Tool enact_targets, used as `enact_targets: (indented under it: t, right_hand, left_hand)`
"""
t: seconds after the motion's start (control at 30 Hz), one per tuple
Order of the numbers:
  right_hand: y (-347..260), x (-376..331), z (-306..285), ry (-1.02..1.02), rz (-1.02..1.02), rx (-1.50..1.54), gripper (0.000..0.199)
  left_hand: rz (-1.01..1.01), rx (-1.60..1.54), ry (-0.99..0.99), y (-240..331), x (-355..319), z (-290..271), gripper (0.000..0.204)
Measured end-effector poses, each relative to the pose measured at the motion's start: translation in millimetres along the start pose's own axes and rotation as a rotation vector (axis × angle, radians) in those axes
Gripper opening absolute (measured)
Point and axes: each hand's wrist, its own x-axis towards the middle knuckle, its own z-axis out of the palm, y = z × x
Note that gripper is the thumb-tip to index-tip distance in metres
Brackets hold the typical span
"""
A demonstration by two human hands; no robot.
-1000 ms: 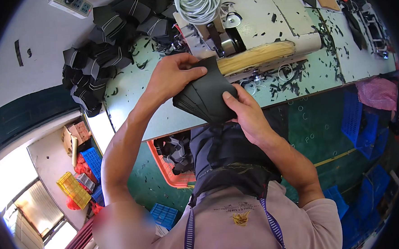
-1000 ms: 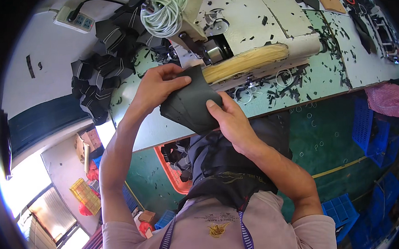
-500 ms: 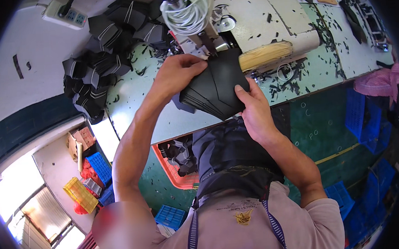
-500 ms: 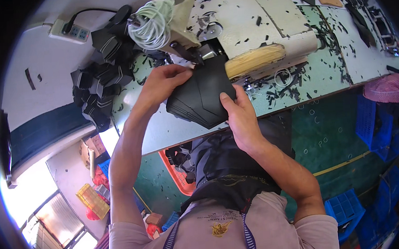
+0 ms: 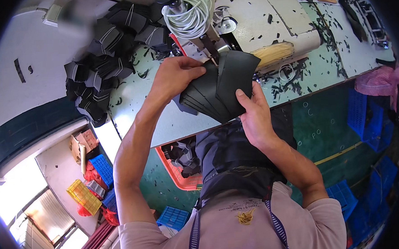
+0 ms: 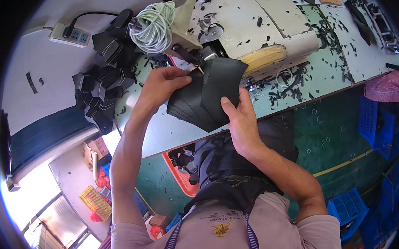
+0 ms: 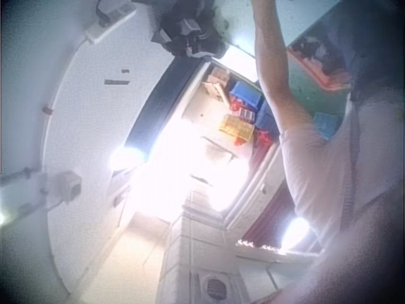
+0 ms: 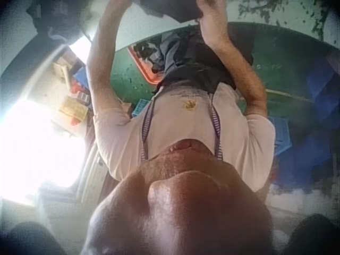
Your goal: Feeding stacked shoe upper components into a skiving machine to thin the edges.
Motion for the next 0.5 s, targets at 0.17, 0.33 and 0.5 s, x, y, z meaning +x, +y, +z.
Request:
enact_targets:
  t: [0.17, 0.33, 0.5]
  right_hand:
    - [-10.3, -1.7, 3.7, 0.007, 0.027, 0.063, 0.031]
    - [-4.1, -4.3, 4.9, 0.022, 0.026, 0.049, 0.033]
    - [-10.9, -2.6, 4.1, 0.014, 0.042, 0.110, 0.037]
  left_hand:
    - [0.006, 0.215, 0.083, 24.0, 0.8, 10.5, 0.038]
    - [-0.025, -0.042, -0.037, 21.8, -7.9, -2.9, 0.039]
    - [-0.063, 0.195, 0.004, 31.2, 2.8, 8.4, 0.041]
